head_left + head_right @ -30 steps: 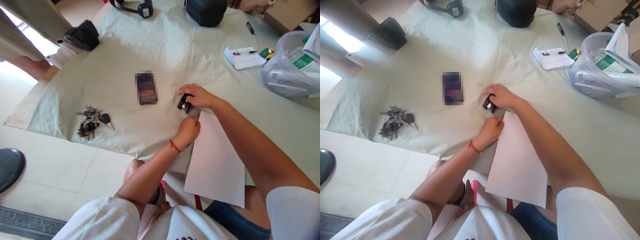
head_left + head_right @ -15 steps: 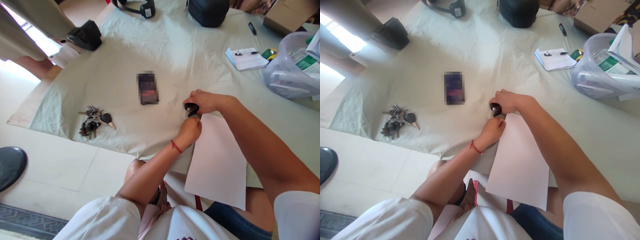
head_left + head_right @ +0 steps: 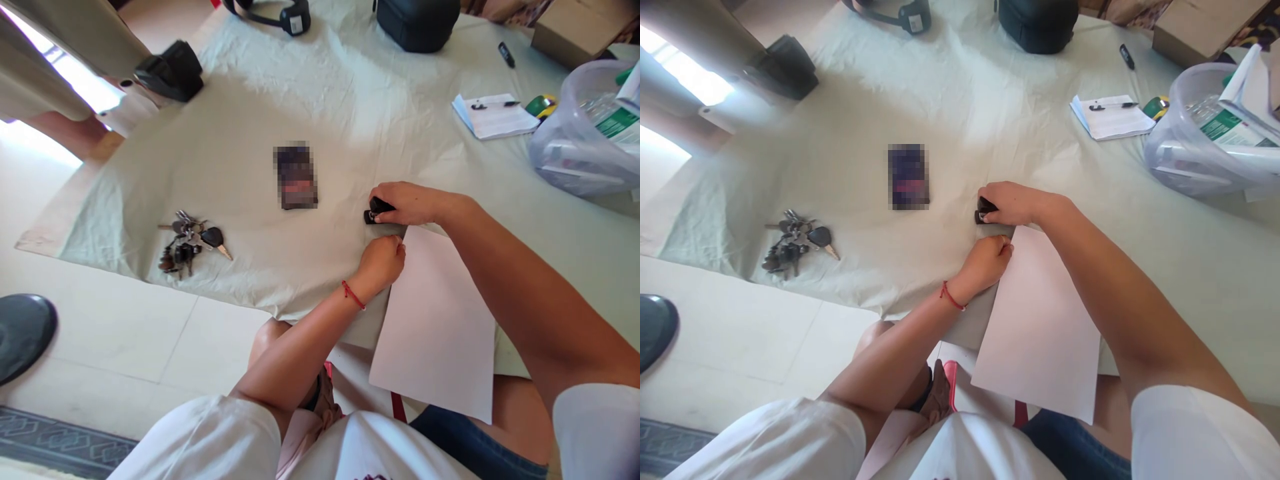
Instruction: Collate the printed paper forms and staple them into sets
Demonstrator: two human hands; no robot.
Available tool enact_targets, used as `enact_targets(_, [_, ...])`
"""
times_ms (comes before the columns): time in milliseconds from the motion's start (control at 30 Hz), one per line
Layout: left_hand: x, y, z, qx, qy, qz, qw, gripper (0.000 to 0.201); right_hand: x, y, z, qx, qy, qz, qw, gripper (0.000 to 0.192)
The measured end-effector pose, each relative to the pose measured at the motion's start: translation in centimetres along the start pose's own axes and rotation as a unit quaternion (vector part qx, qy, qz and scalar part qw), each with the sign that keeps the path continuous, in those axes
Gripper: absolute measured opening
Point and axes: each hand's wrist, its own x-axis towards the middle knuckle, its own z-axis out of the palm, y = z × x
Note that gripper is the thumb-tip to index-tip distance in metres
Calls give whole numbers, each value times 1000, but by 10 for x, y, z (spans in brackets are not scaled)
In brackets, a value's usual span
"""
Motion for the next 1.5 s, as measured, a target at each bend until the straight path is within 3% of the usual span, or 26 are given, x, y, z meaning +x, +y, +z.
enact_targets(267, [-3,-2,-6,-56,2,-2,998,31,-33,43,-1,-115,68,-17,991,29])
enact_targets(433, [-2,-6,-11,-113,16,15,993,36,-61,63,15,-84,117,-27,989,25])
enact_targets(533, [-2,-10,-12,-139,13,26,990,36,-78,63,23,-42,143,-16,989,39])
enact_targets(633, [-2,-13,-13,-177,0,42,983,35,-105,53,29,-10,231,22,973,62])
enact_targets(700, [-3,-13,-14,-204,-14,54,977,34,-129,46,37,8,329,61,942,64])
enact_targets(767, [-5,-13,-18,-236,-34,67,969,33,-153,42,50,55,448,119,884,59])
enact_targets(833, [-6,-13,-22,-275,-54,84,956,31,-173,43,66,147,570,191,785,49])
enact_targets(900, [-7,-15,-27,-318,-60,99,941,28,-186,46,80,244,647,228,685,34])
enact_targets(967, [-7,-18,-32,-366,-46,107,923,23,-193,46,86,351,648,265,622,36])
enact_targets(1033, [-4,-20,-35,-409,-15,94,908,20,-194,43,85,438,604,300,594,50])
enact_targets(1133, [4,-22,-36,-441,47,26,896,19,-193,33,82,527,520,301,601,66])
enact_targets(1233, [12,-22,-31,-444,98,-50,889,20,-190,23,89,557,461,290,627,54])
enact_targets(1367, [17,-19,-21,-451,114,-74,882,21,-186,17,106,529,422,338,654,35])
enact_targets(1500, [13,-14,-18,-496,117,-84,856,20,-181,15,112,516,445,350,643,26])
